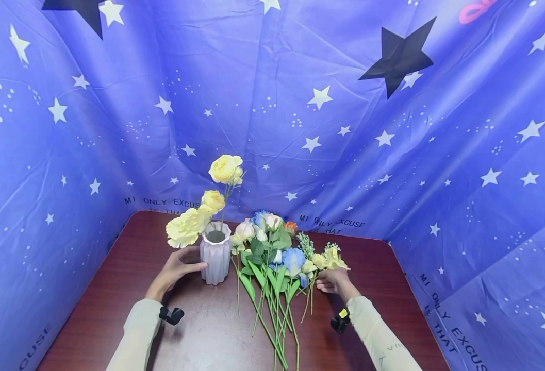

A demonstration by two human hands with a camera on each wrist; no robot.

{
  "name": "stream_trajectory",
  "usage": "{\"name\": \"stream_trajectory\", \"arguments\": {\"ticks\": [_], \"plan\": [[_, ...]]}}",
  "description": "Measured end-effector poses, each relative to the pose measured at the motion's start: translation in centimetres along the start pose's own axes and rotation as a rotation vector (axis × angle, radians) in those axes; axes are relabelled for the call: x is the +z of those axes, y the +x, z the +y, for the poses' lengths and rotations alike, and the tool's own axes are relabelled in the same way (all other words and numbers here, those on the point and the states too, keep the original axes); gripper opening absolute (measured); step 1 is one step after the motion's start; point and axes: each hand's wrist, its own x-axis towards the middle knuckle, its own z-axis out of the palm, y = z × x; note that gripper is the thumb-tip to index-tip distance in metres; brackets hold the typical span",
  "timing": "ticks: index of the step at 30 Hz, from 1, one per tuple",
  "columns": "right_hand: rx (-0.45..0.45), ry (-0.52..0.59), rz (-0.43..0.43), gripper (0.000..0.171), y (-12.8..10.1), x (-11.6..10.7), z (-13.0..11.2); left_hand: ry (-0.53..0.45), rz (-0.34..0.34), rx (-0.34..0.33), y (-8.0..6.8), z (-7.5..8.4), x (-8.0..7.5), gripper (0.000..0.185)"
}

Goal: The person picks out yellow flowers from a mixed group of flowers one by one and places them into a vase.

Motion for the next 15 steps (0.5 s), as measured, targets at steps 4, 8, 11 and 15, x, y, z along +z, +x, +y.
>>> {"name": "stream_trajectory", "arguments": {"ticks": [4, 8, 11, 15], "plan": [[-0.006, 0.026, -0.004, 0.029, -0.06, 0.04, -0.05, 0.009, -0.004, 0.006, 0.02, 0.10, -0.04, 0.058], [-0.006, 0.057, -0.014, 0.029, -0.24, 0.00, -0.19, 0.007, -0.012, 0.004, -0.03, 0.24, -0.07, 0.058], [-0.001, 0.074, -0.022, 0.032, -0.40, -0.08, -0.33, 0.002, -0.007, -0.001, -0.03, 0.31, 0.00, 0.058], [0.000, 0.089, -0.005, 0.035, -0.54, -0.22, -0.58, 0.006, -0.005, -0.003, 0.03, 0.26, 0.02, 0.059]]}}
